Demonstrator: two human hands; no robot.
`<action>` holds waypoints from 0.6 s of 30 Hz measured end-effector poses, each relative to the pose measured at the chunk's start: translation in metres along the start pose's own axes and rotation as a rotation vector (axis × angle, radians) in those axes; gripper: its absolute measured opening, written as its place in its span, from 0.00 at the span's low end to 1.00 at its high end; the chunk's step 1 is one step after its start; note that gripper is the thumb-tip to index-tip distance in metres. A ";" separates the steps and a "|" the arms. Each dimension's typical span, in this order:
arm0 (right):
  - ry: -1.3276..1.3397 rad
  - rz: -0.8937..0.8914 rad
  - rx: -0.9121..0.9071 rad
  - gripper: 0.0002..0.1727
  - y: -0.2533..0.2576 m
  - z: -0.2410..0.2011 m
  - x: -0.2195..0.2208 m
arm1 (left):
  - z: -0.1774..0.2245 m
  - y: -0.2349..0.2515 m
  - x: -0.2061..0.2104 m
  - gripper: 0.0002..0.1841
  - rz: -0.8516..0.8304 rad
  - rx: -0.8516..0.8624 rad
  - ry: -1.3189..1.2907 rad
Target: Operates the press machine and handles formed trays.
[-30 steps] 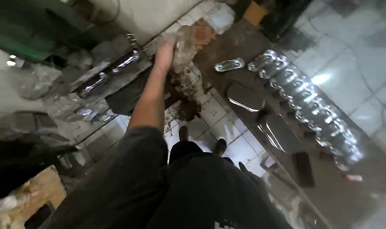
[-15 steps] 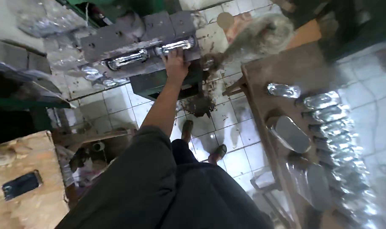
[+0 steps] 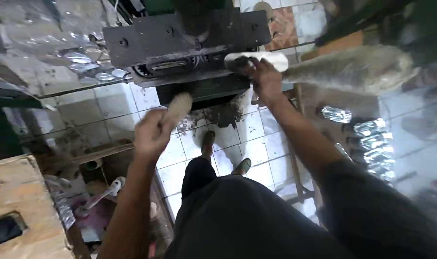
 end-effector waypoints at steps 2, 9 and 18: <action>-0.029 -0.026 0.043 0.29 0.029 0.015 0.011 | -0.042 -0.066 -0.002 0.26 -0.186 -0.282 -0.129; 0.061 -0.100 -0.073 0.28 0.073 -0.031 0.027 | -0.109 -0.254 0.024 0.22 -0.391 -0.986 -0.649; 0.045 -0.034 -0.053 0.34 0.088 -0.218 0.059 | -0.110 -0.257 0.048 0.19 -0.148 -0.936 -0.558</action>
Point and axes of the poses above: each hand's wrist, its own y-axis towards the middle knuckle, its own x-axis out of the palm, z = x × y, the point moved 2 cm from there along y, towards the middle knuckle, and after that the axes turned 14 degrees about -y, right-handed, at the moved point
